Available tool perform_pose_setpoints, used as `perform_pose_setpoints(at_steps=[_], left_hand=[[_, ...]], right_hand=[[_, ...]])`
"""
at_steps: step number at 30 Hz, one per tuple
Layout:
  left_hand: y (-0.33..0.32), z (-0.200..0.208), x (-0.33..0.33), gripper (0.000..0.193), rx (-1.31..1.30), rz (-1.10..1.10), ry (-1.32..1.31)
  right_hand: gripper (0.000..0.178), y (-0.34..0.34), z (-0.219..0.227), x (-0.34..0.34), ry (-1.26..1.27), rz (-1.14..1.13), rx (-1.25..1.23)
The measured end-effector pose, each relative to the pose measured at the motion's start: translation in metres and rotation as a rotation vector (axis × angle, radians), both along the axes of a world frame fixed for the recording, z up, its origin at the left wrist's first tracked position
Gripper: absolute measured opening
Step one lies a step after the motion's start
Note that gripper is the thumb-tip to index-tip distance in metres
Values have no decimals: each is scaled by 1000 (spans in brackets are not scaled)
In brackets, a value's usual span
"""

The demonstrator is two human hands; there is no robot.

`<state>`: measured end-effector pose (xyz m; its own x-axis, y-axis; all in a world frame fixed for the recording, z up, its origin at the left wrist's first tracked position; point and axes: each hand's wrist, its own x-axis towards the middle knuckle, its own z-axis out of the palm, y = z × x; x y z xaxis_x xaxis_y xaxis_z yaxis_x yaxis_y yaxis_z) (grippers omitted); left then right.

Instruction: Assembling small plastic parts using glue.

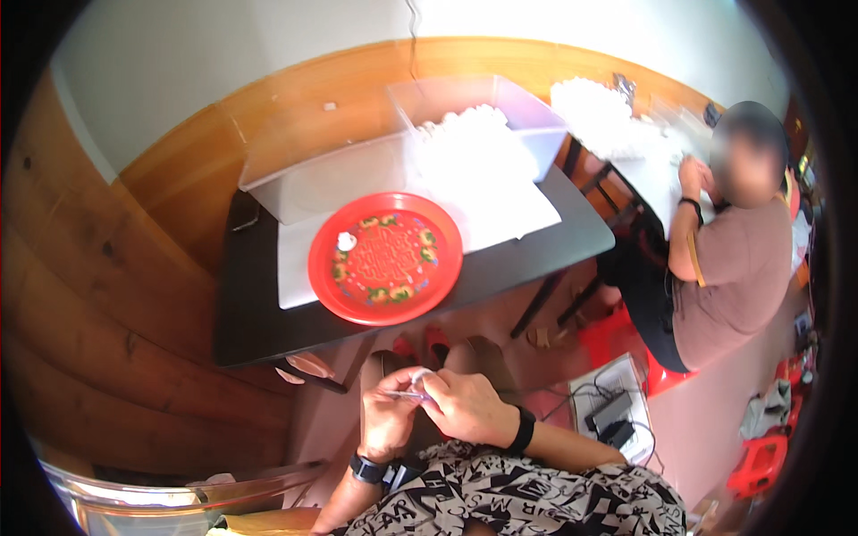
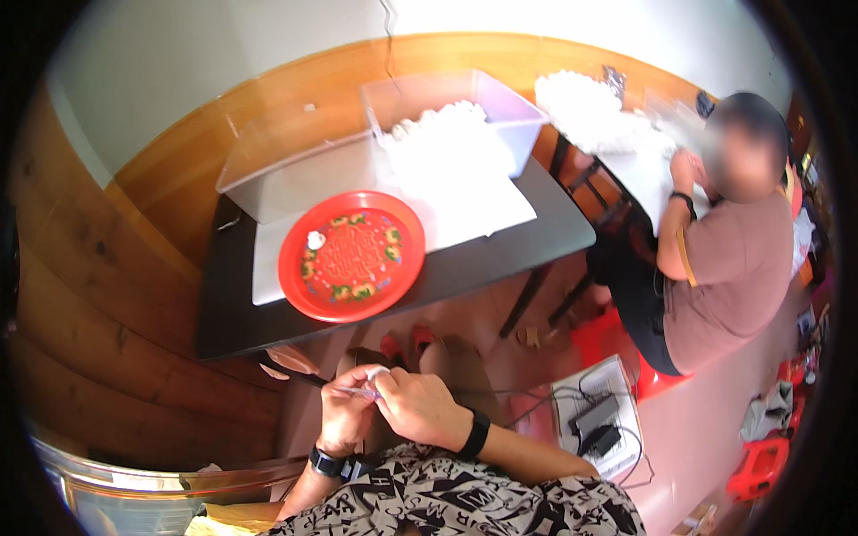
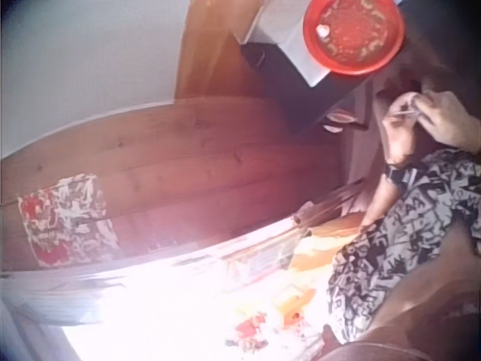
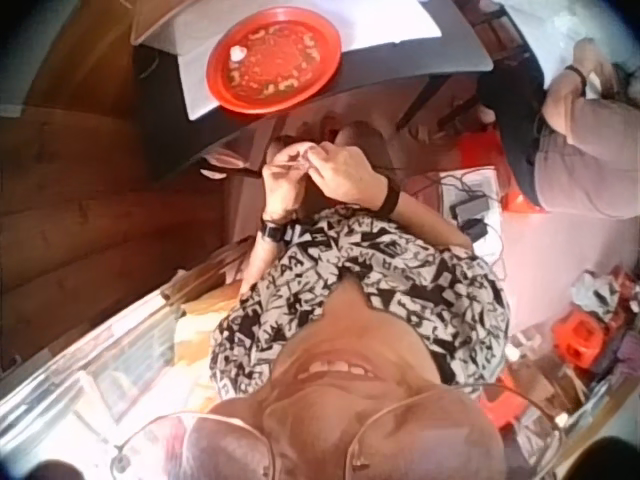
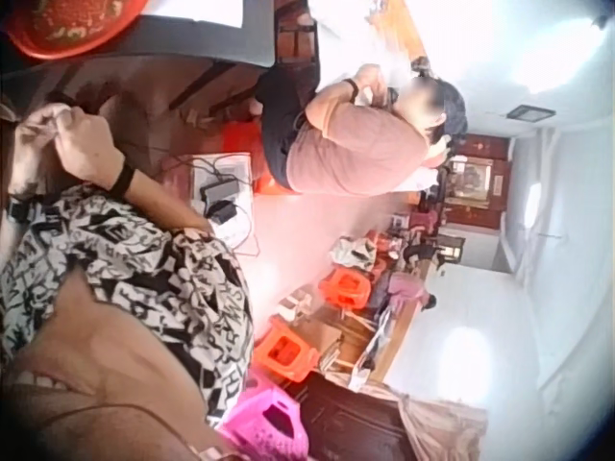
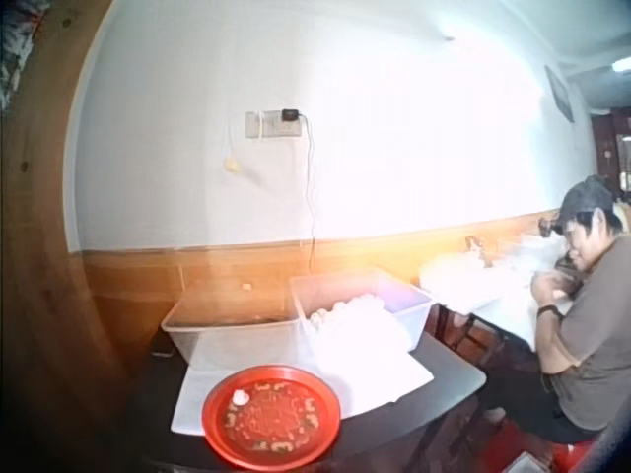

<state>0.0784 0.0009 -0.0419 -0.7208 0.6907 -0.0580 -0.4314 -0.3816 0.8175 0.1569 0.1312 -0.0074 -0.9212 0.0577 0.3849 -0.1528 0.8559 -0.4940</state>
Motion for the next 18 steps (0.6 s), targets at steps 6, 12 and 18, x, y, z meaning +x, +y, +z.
perform_pose_setpoints(at_steps=[6,12,18], left_hand=[[1,22,-9,28,-82,176,149],[14,10,-4,32,51,26,187],[19,7,7,33,18,-25,58]], right_hand=[[24,-2,3,-7,83,-61,-229],[17,12,-2,4,56,-90,-701],[13,23,-2,9,-54,-156,-981]])
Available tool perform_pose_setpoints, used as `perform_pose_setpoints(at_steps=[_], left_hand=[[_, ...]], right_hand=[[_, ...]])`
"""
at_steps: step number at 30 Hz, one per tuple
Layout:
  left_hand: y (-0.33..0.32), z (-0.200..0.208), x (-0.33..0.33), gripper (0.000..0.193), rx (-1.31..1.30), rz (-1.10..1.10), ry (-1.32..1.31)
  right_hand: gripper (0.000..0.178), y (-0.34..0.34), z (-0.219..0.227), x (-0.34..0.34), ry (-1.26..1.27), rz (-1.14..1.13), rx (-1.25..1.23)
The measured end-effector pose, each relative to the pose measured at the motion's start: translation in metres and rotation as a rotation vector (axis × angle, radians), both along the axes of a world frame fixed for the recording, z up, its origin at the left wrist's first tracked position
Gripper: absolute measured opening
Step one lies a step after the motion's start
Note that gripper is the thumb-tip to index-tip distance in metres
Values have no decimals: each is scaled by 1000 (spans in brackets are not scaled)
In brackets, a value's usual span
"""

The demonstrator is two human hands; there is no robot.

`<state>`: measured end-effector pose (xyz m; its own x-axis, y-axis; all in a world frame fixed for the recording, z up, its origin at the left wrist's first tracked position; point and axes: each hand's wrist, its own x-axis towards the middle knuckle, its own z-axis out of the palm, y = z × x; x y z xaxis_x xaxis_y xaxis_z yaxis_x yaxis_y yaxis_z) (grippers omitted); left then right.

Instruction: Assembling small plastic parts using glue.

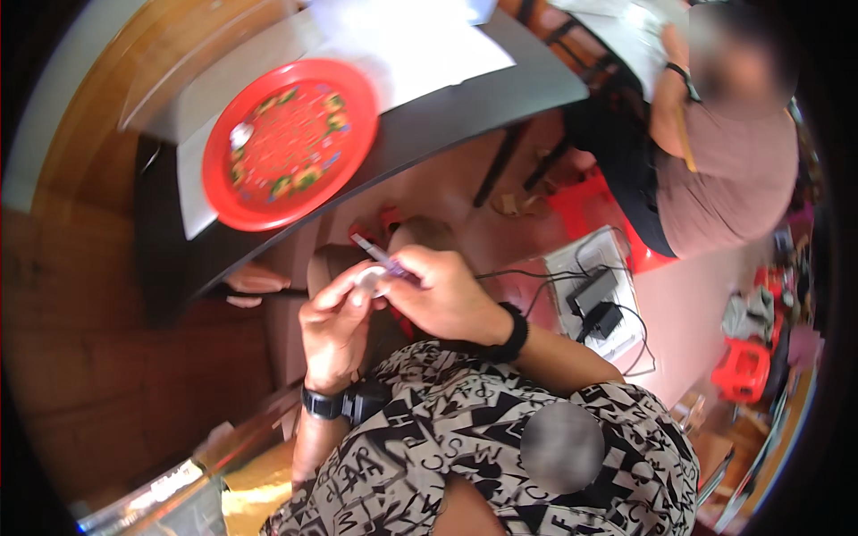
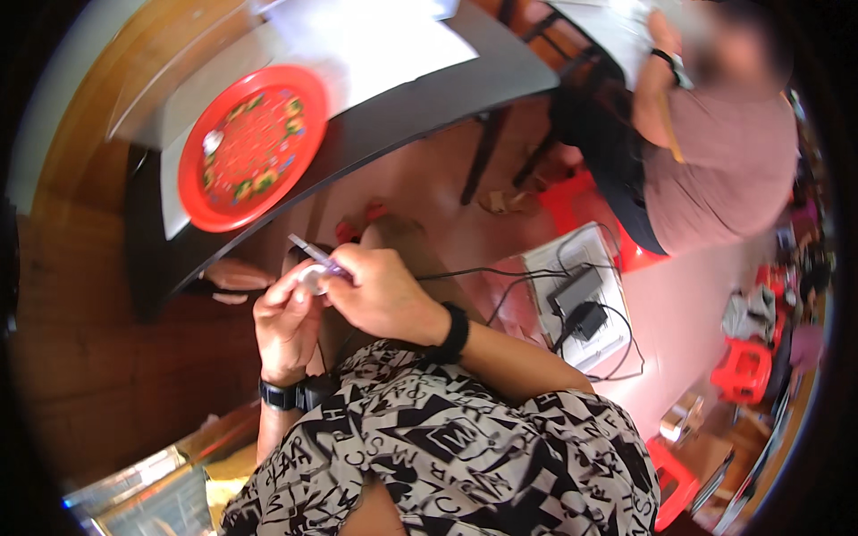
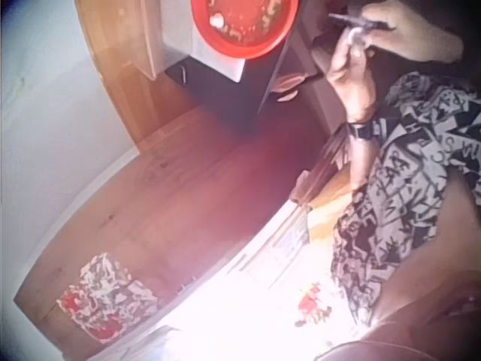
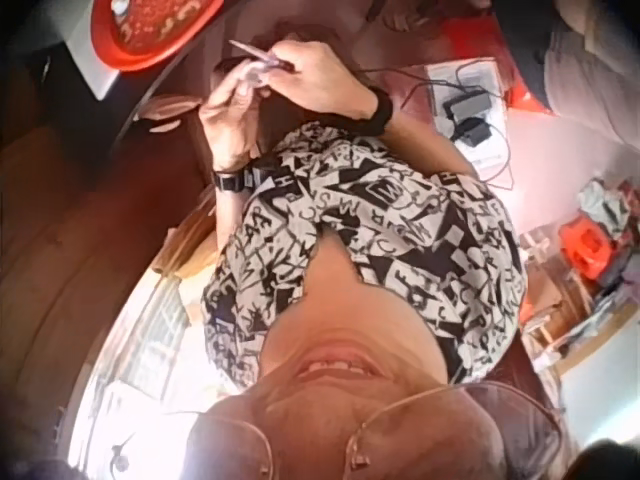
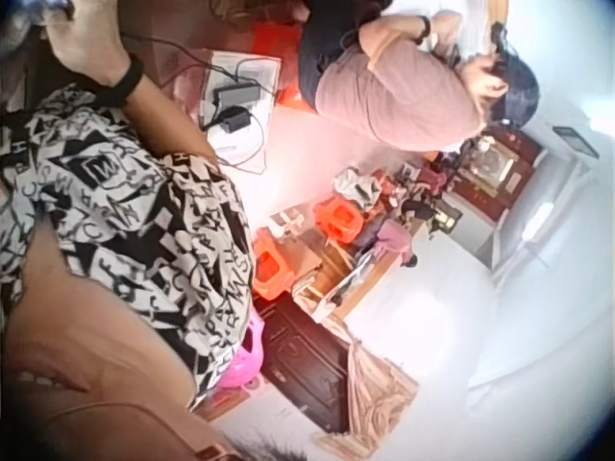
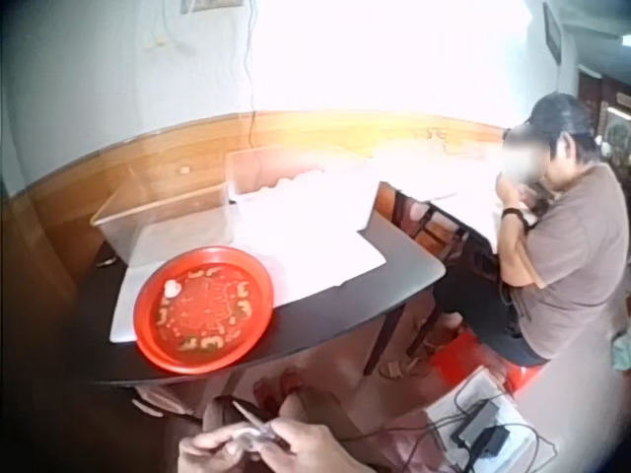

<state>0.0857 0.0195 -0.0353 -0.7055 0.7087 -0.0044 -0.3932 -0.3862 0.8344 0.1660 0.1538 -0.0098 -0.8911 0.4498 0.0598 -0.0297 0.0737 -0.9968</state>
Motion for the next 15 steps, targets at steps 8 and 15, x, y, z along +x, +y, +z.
perform_pose_setpoints(at_steps=[8,15], left_hand=[[-23,-6,-31,28,55,91,-52],[-35,-8,-42,26,127,169,-54]], right_hand=[[22,-1,-8,-19,16,139,41],[24,-3,0,-27,34,324,385]])
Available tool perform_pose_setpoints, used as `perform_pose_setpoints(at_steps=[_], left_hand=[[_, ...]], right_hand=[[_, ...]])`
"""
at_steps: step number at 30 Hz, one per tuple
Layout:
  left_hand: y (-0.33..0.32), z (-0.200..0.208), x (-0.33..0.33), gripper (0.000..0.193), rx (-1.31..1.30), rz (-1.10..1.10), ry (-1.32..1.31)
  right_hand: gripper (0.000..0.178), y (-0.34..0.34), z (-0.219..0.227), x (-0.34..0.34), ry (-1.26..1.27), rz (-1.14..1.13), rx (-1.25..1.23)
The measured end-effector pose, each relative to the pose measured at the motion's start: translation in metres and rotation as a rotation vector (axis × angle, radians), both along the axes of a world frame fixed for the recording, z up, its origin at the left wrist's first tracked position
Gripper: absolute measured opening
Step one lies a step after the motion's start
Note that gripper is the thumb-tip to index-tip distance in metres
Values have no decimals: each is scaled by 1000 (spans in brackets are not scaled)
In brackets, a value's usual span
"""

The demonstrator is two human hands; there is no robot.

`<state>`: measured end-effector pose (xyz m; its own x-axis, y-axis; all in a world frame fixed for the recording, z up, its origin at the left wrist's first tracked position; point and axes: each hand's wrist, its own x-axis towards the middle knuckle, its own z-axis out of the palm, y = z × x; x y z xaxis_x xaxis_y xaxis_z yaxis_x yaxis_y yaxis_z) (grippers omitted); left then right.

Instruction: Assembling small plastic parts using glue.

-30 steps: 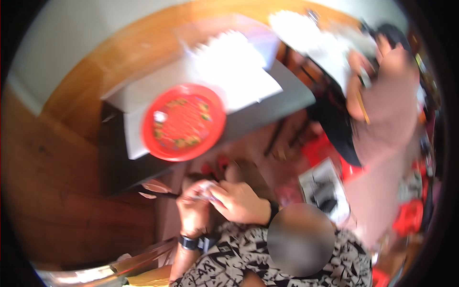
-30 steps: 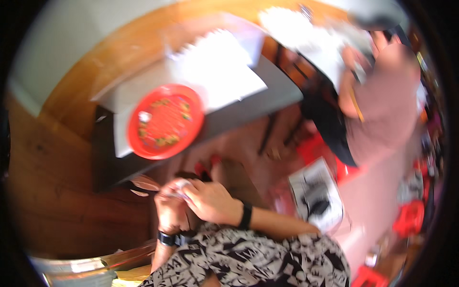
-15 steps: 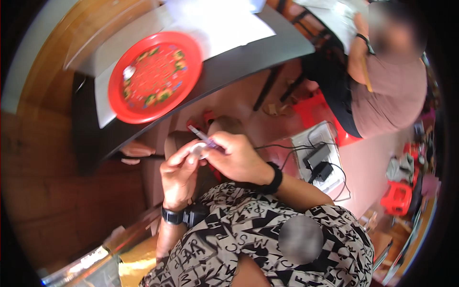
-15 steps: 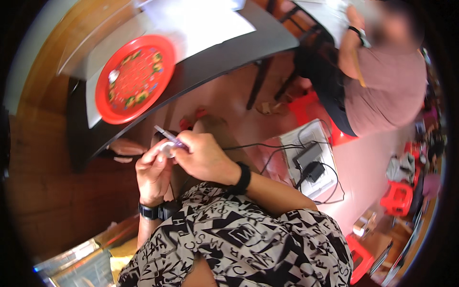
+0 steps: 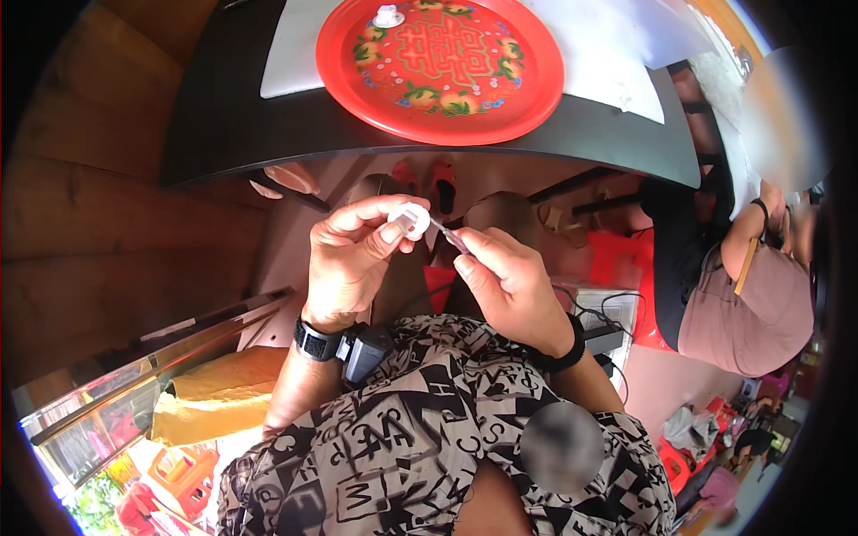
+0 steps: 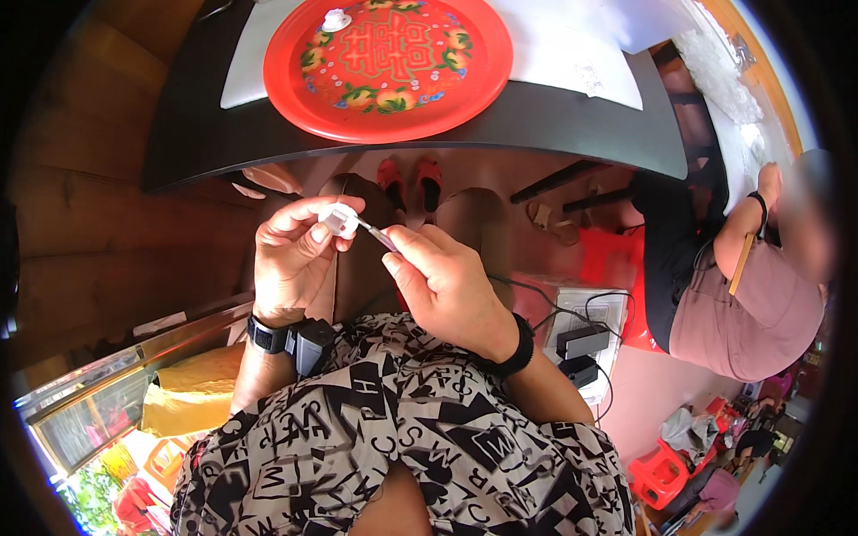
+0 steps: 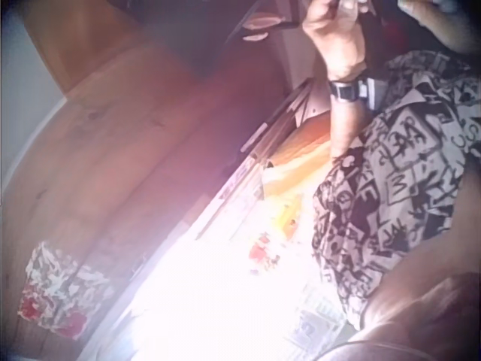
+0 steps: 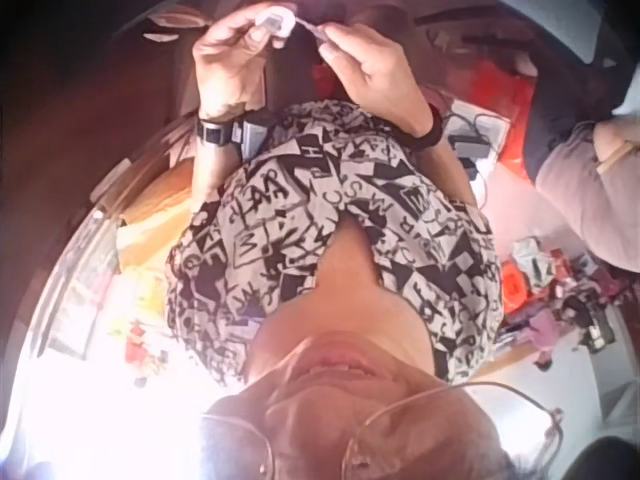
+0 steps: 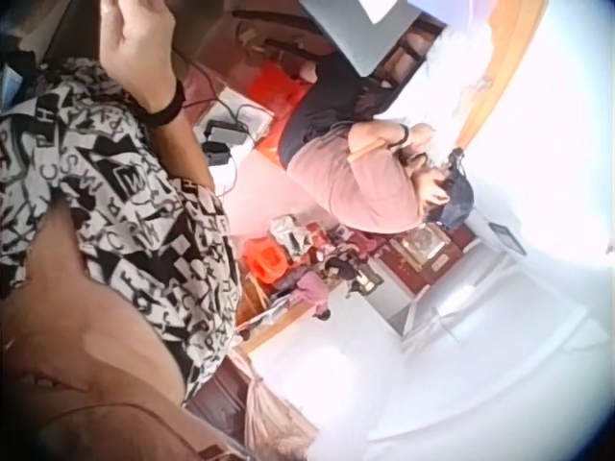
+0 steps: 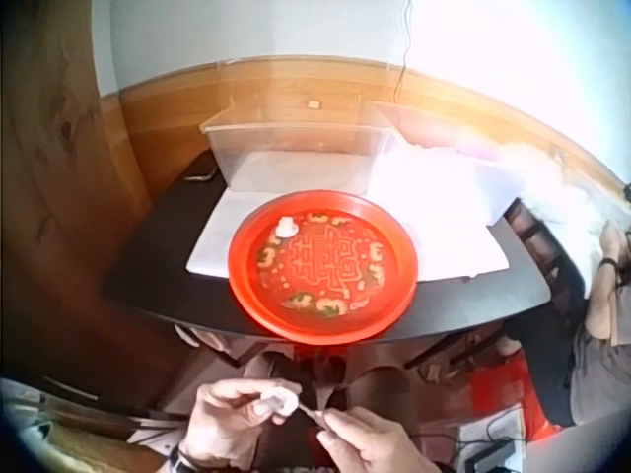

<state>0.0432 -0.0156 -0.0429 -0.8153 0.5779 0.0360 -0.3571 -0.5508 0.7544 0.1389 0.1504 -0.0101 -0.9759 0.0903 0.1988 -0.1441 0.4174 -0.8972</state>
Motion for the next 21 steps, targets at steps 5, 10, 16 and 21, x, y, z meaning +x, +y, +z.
perform_pose_setpoints(at_steps=[5,10,16,21], left_hand=[[-7,-6,-2,25,3,37,-26],[-8,-11,-5,25,12,24,-39],[-8,-11,-8,24,-14,47,-65],[-7,-12,-7,23,45,35,-120]], right_hand=[[36,-8,-2,-5,33,83,215],[42,-10,-8,-13,29,78,236],[47,-11,-6,-20,33,110,250],[54,-9,-7,-21,-12,156,161]])
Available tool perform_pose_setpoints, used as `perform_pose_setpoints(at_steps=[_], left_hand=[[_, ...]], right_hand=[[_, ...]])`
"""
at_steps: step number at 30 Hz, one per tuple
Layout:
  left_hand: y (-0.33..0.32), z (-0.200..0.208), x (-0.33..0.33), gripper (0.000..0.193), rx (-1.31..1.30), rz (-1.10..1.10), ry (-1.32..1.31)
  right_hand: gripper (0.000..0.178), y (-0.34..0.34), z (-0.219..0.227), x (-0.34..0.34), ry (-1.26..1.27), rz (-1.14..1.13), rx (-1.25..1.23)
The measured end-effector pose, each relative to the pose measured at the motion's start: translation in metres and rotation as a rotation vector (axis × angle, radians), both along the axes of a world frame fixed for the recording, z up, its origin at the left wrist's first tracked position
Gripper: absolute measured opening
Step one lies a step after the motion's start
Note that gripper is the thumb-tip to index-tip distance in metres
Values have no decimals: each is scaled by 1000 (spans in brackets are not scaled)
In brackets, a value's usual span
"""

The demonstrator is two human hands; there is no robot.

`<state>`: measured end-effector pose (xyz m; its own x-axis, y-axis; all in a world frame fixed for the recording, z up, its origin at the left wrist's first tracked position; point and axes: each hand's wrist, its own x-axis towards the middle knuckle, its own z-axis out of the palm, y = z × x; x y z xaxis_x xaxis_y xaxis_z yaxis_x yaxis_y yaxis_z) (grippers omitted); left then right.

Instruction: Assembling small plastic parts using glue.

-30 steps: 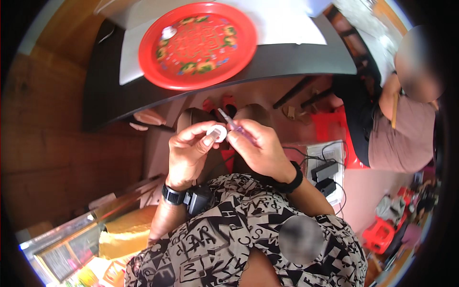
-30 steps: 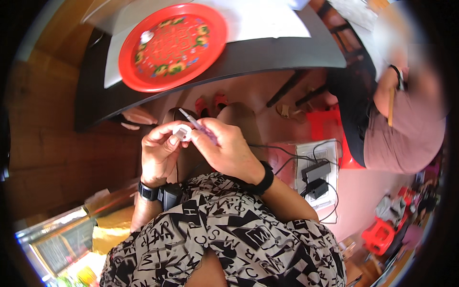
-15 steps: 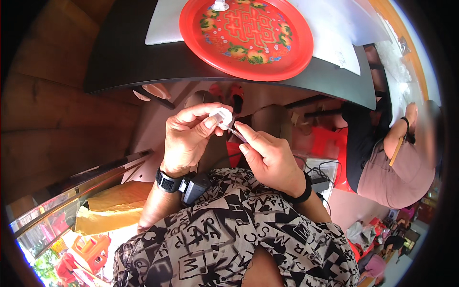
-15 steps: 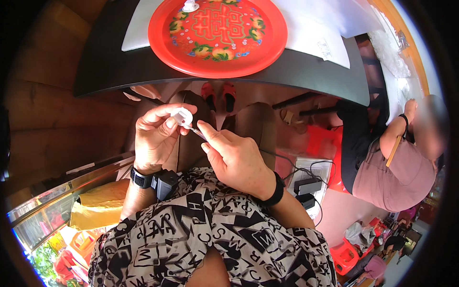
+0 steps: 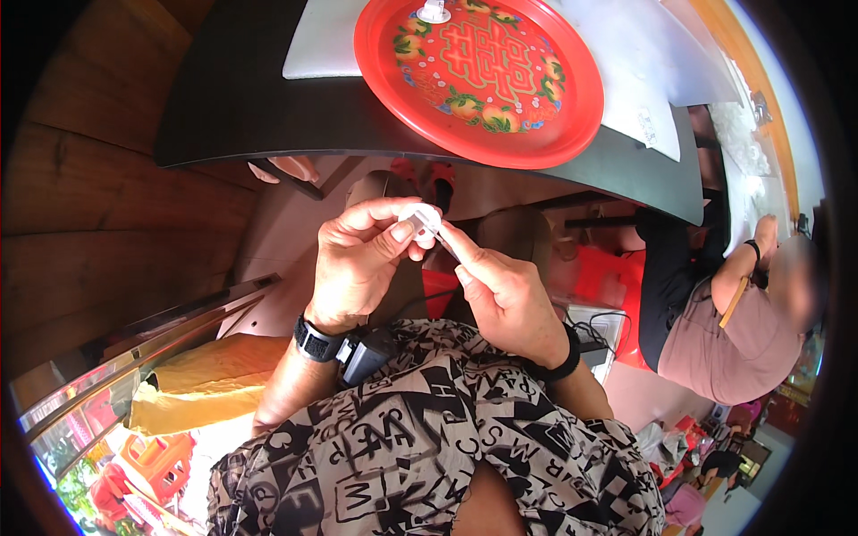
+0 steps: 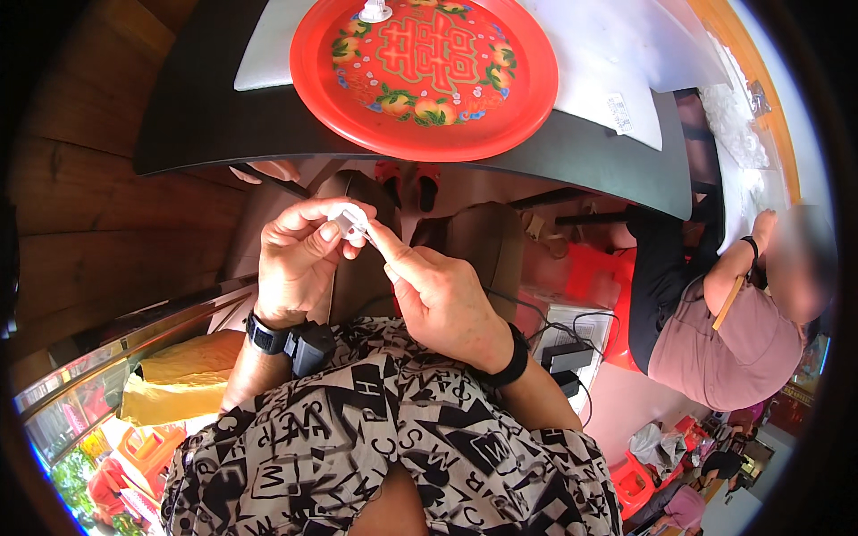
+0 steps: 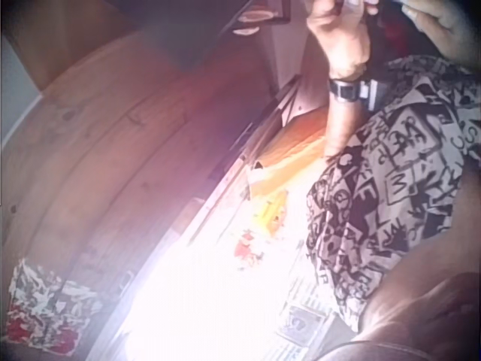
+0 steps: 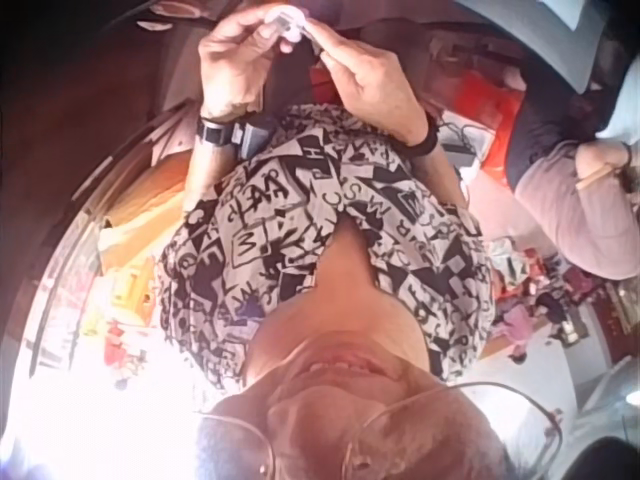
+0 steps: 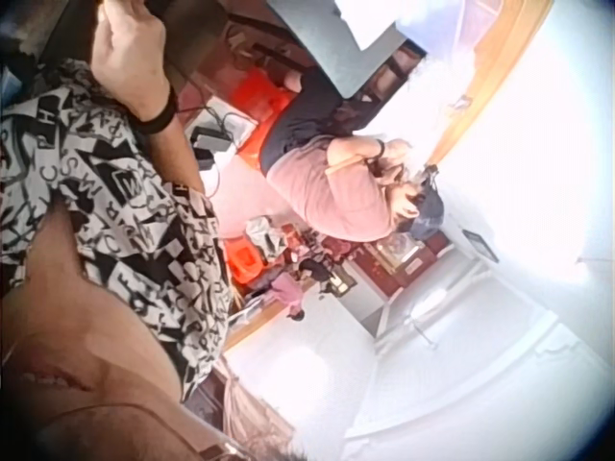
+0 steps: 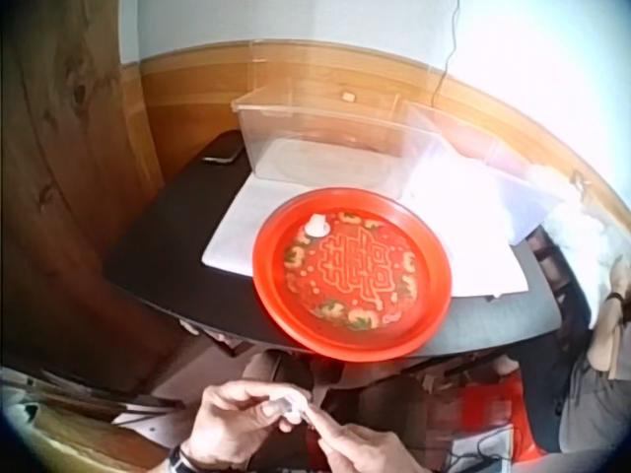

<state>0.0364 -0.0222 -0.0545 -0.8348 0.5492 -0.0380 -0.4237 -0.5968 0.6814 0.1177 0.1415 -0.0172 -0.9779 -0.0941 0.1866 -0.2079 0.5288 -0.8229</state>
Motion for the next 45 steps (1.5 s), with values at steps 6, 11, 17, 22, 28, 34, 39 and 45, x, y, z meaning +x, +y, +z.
perform_pose_setpoints(at_steps=[6,11,17,22,28,34,39,45], left_hand=[[2,0,3,21,-18,40,30],[3,0,5,21,-37,67,77],[5,-2,6,21,-69,74,78],[8,4,11,24,-116,81,28],[8,5,11,24,-241,67,64],[7,5,13,25,-306,81,90],[7,4,15,27,-336,97,86],[9,5,17,23,-392,127,150]], right_hand=[[46,1,8,1,-239,-2,-212],[40,4,16,1,-397,-6,-394],[40,8,24,-3,-618,-33,-606],[42,11,14,6,-416,-25,-292],[44,7,22,7,-188,-44,16],[46,6,21,9,-171,-61,127],[48,5,19,9,-186,-62,191],[51,2,21,9,-148,-58,282]])
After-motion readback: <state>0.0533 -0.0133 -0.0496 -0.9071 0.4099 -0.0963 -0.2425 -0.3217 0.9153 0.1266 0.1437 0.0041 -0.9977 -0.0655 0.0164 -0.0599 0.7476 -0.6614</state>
